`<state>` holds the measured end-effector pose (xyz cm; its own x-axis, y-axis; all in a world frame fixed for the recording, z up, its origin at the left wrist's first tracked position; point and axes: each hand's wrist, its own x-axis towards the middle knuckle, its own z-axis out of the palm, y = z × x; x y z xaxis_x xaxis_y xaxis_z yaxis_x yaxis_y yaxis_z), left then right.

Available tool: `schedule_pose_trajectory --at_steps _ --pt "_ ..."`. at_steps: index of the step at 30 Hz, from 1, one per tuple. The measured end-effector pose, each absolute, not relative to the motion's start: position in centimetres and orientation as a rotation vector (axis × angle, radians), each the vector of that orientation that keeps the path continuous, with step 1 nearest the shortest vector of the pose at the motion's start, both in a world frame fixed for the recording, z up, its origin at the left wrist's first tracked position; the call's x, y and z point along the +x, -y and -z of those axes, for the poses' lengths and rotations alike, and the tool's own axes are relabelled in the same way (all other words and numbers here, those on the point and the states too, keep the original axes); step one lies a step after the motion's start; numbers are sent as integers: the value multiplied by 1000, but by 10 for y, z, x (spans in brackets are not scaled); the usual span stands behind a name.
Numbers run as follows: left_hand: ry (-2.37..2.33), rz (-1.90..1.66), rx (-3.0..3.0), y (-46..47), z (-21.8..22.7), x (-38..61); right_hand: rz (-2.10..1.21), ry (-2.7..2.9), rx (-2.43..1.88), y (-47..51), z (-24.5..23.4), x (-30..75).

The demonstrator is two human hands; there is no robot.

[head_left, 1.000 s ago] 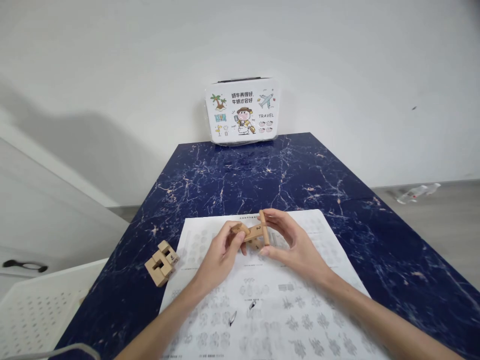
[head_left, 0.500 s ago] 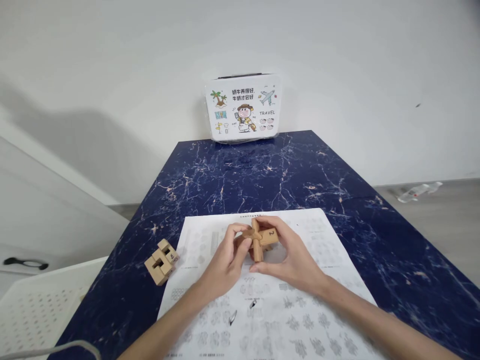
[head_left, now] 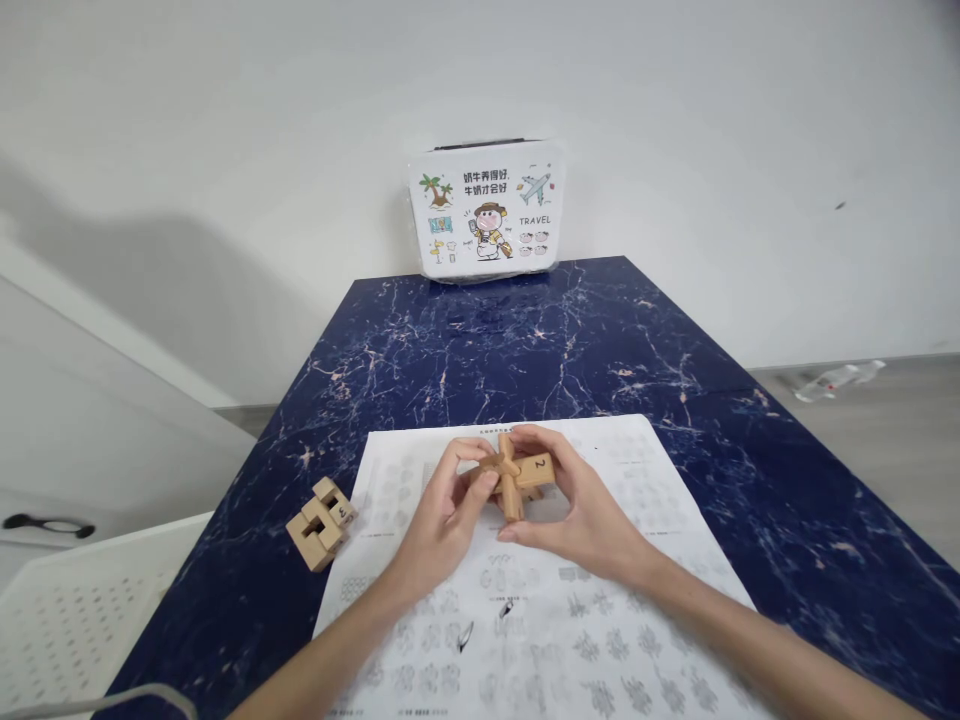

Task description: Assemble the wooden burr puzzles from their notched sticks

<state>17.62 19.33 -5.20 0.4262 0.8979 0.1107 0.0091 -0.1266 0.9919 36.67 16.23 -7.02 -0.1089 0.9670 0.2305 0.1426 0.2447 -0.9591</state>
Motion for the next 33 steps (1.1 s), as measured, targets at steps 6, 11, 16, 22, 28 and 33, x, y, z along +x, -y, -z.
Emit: schedule_pose_trajectory --at_steps 6,11,16,22,28,33 --pt "-798 -989 1489 -195 52 176 -1043 1458 -1100 -164 66 365" --pt "-795 -1008 1516 -197 54 177 -1030 1459 -1107 -166 67 366" --pt "-856 -1052 1612 -200 57 176 -1006 1464 -1124 -167 68 366" --pt "-873 -1070 1631 -199 55 176 -980 1472 -1140 -167 63 365" --pt "-941 -1046 1646 -199 54 175 -939 1500 -1155 -167 65 365" --pt "-940 -1058 1647 -197 53 174 -930 1517 -1165 -168 64 366"
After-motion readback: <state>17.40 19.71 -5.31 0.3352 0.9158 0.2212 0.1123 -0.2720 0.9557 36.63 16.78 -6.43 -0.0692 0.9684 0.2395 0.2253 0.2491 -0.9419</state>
